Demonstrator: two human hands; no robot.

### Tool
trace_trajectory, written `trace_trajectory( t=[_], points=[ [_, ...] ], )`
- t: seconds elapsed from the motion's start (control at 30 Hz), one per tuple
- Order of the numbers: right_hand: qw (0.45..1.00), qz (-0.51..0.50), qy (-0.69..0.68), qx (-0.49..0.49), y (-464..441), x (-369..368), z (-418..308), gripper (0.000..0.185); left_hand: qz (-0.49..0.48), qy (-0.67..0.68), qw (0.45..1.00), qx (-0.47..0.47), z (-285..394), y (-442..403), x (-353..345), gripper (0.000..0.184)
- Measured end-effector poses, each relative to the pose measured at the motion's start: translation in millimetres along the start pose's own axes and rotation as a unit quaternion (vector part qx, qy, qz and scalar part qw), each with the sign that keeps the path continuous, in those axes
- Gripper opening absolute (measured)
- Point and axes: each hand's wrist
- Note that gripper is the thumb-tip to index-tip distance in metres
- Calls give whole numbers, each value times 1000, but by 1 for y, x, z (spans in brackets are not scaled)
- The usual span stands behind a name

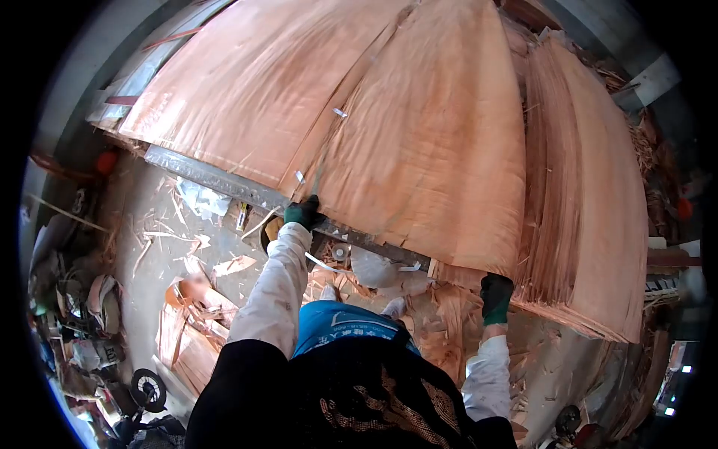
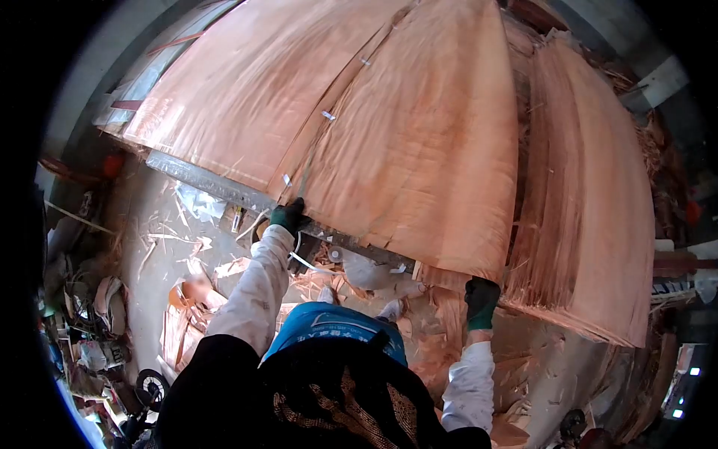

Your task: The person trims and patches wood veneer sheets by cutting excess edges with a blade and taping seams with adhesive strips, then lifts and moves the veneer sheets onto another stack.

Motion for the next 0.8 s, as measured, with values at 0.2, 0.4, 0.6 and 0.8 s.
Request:
trace_trajectory(
  t=[0.2, 0.4, 0.6, 0.8],
  points=[
    [971, 39, -216, -99, 8, -1, -48, 38, -98, -301, 861, -398, -43, -34, 80, 24],
    [998, -19, -42, 38, 14, 0, -95, 29, 214, -290, 827, -431, 10, 109, 24, 36],
    [943, -26, 150, 297, 14, -41, -151, 23, -13, -514, 595, -617, -1, 141, -95, 54],
    [977, -76, 22, 197, 18, -139, -184, 16, -63, -514, 561, -646, -55, 164, -155, 44]
  ],
)
Point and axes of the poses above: each hand's wrist, its own y-axis away from the middle knuckle, its own x-axis out of the back of the hand, z = x × y, and after that the axes turned 9 degrees about -y, right-handed
